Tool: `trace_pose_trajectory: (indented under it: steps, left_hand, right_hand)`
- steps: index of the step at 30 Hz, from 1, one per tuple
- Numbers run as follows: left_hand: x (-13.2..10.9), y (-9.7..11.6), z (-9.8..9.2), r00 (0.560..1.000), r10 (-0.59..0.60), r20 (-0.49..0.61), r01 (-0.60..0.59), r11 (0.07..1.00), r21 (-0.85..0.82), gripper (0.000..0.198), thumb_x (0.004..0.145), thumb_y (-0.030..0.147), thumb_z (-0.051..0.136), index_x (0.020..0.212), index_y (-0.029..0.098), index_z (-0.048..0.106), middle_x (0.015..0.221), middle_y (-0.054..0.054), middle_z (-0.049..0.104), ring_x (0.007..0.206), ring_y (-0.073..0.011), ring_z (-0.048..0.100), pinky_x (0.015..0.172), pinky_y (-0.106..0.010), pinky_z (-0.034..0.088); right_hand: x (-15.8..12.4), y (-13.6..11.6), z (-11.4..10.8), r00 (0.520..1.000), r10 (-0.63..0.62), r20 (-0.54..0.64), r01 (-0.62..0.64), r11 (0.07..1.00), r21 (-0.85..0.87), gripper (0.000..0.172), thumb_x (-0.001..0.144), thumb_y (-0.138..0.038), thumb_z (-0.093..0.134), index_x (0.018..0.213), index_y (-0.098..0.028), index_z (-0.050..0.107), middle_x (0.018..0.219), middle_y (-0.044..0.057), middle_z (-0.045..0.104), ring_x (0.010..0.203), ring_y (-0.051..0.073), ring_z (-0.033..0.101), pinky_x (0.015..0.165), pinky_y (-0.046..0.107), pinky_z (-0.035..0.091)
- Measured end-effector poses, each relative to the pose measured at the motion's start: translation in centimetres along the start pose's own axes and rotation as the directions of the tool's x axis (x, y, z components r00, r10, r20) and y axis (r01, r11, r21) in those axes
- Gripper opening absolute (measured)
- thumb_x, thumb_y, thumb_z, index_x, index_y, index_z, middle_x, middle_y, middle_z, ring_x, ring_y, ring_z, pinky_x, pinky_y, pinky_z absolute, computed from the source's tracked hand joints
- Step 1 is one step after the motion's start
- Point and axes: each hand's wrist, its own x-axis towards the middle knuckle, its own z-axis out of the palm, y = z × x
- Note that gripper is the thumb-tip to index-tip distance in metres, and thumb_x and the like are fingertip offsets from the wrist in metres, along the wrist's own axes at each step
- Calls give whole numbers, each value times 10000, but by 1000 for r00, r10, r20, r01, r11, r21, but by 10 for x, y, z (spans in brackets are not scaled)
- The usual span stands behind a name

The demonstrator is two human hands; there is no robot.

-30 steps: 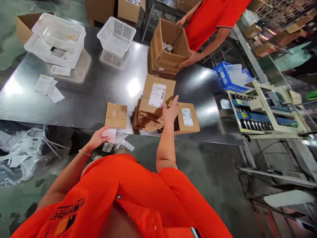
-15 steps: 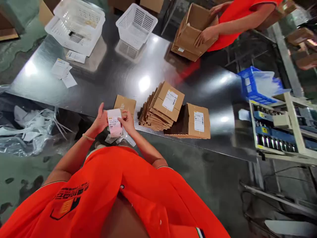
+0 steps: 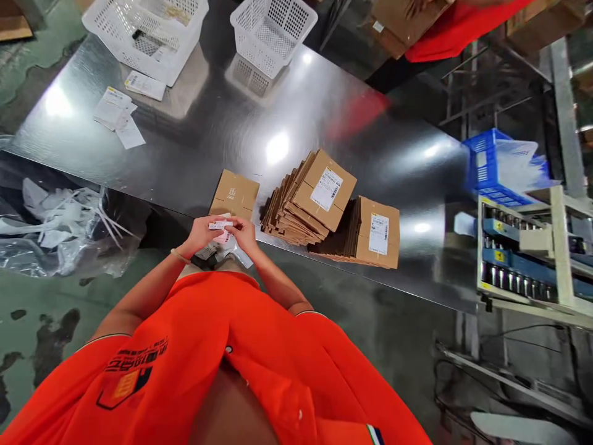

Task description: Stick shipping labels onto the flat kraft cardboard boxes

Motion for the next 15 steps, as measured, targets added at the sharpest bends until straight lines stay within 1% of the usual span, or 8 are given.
trace_pose_trajectory:
  steps: [2,3,6,9,11,13,15]
  left_hand:
    - [1,-4,4,999,-36,31,38,996,-86,600,533,324,947,1092,136,836,989,-95,824,930,-287,757,878,-392,602]
    - [1,-6,5,997,-64,37,68,992,-107,591,522,334,955,1065,135,837,969,-95,823,903,-278,752,850,-383,601]
    - [5,-13,10,992,-123,9,123,988,-92,504,507,335,957,957,143,840,890,-81,818,829,-256,734,791,-360,590]
    - [12,-20,15,990,-134,-46,132,989,-60,525,495,326,956,973,141,840,880,-72,817,811,-249,731,782,-353,583]
    - [17,-27,17,986,-153,-65,149,987,-55,542,476,339,975,961,140,838,877,-75,818,820,-258,741,789,-357,585]
    - [21,-35,16,981,-190,-27,188,979,-76,539,438,373,1003,893,143,831,853,-76,819,833,-277,751,806,-372,590]
    - [21,-46,14,963,-258,75,265,958,-108,563,372,410,1035,818,142,822,832,-88,822,855,-305,763,835,-394,598]
  right_hand:
    - [1,5,-3,1000,-23,-4,22,1000,-21,144,757,-245,808,893,-217,774,681,-44,661,671,170,599,705,295,512]
    - [2,8,-4,999,-44,0,44,998,-42,116,774,-260,795,881,-220,775,704,-35,687,682,175,618,711,298,521]
    - [-1,14,-7,992,-130,1,129,980,-151,68,832,-271,756,875,-242,799,835,8,787,808,213,706,802,328,563]
    - [-7,22,-8,983,-175,-50,155,949,-275,94,870,-232,728,867,-255,820,957,44,834,920,240,744,915,367,574]
    - [-9,27,-8,982,-176,-72,145,937,-318,119,888,-216,716,834,-248,816,964,57,827,932,243,747,943,377,573]
    - [-4,30,-10,978,-194,-76,159,930,-331,142,893,-207,709,789,-241,799,1000,64,807,982,244,741,958,374,572]
    - [15,28,-15,965,-236,-112,188,925,-330,140,888,-198,709,771,-232,777,1100,76,768,1085,246,716,980,369,566]
